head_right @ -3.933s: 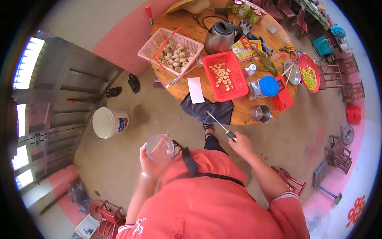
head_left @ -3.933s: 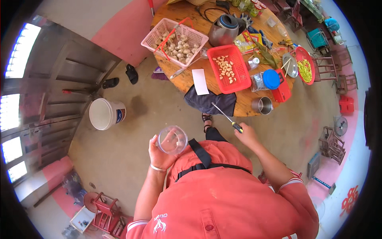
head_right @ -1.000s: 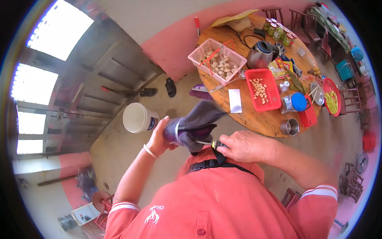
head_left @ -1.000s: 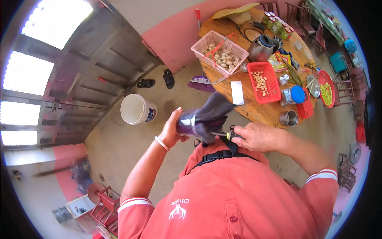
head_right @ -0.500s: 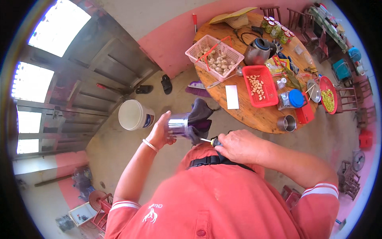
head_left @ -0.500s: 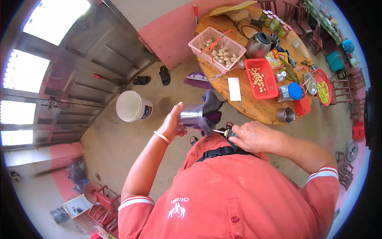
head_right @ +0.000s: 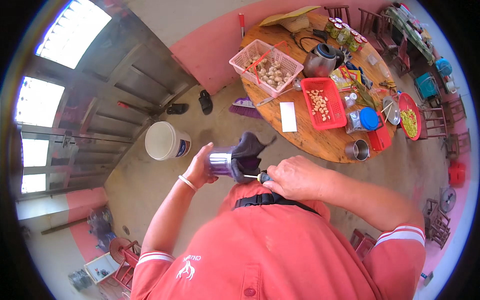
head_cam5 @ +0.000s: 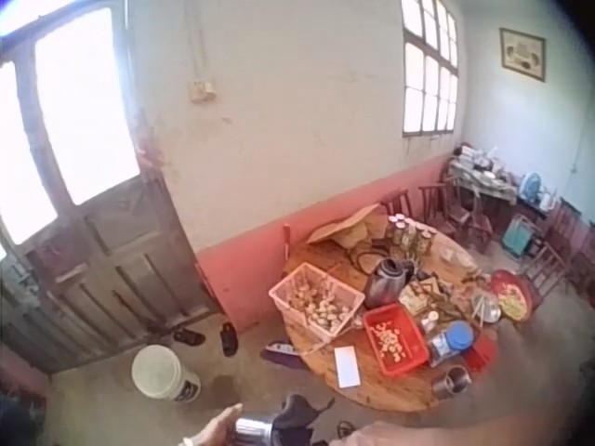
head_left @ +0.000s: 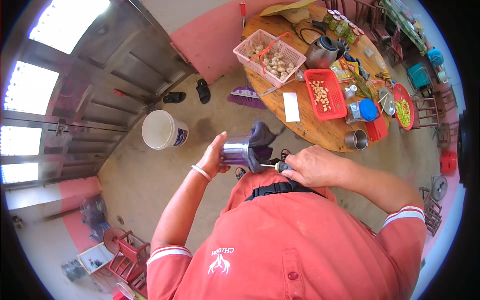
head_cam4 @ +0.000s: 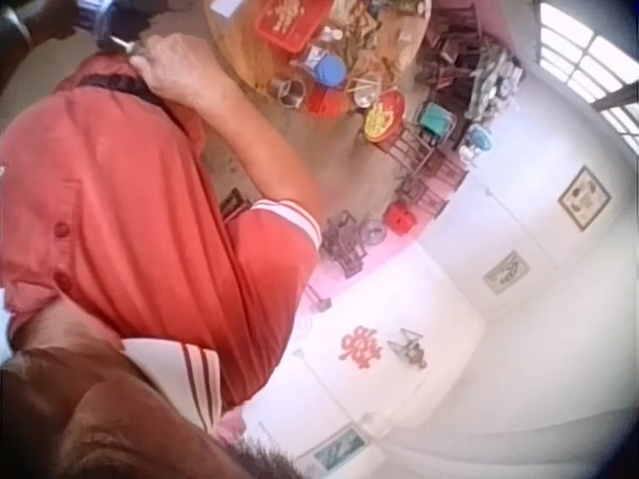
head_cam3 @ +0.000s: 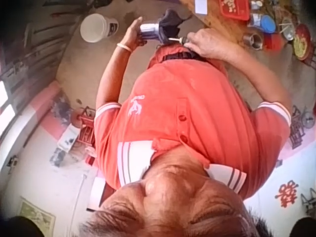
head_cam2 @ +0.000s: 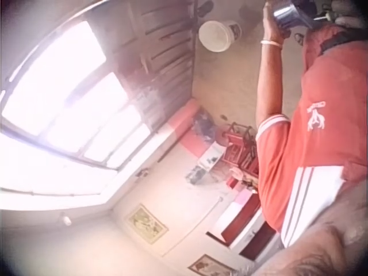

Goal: Using a screwdriver to assemble or repair a purple plastic component, then placing green peppers into a cup.

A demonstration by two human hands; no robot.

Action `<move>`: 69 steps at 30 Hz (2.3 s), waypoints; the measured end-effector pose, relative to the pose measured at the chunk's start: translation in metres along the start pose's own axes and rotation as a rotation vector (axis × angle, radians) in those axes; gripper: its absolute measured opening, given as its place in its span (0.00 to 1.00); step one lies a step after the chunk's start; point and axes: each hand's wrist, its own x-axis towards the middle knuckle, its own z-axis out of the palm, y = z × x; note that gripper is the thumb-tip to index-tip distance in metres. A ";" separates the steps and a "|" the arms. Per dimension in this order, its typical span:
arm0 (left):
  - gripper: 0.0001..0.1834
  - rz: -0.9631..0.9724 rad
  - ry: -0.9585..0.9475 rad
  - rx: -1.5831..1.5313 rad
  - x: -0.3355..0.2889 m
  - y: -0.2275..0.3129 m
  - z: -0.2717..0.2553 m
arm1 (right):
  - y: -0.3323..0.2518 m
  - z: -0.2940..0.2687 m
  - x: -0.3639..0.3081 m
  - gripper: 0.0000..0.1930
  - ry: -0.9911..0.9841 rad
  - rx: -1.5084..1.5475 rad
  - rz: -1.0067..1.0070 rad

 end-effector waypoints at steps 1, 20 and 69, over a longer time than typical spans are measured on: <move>0.27 -0.001 0.001 0.002 -0.003 0.000 0.003 | -0.001 -0.002 0.001 0.19 0.011 0.013 -0.027; 0.29 0.587 0.167 0.072 -0.029 0.008 0.000 | -0.001 -0.015 0.001 0.19 -0.075 0.437 -0.015; 0.27 0.803 0.074 0.079 -0.027 0.017 0.018 | 0.021 0.017 -0.010 0.20 -0.105 0.479 0.024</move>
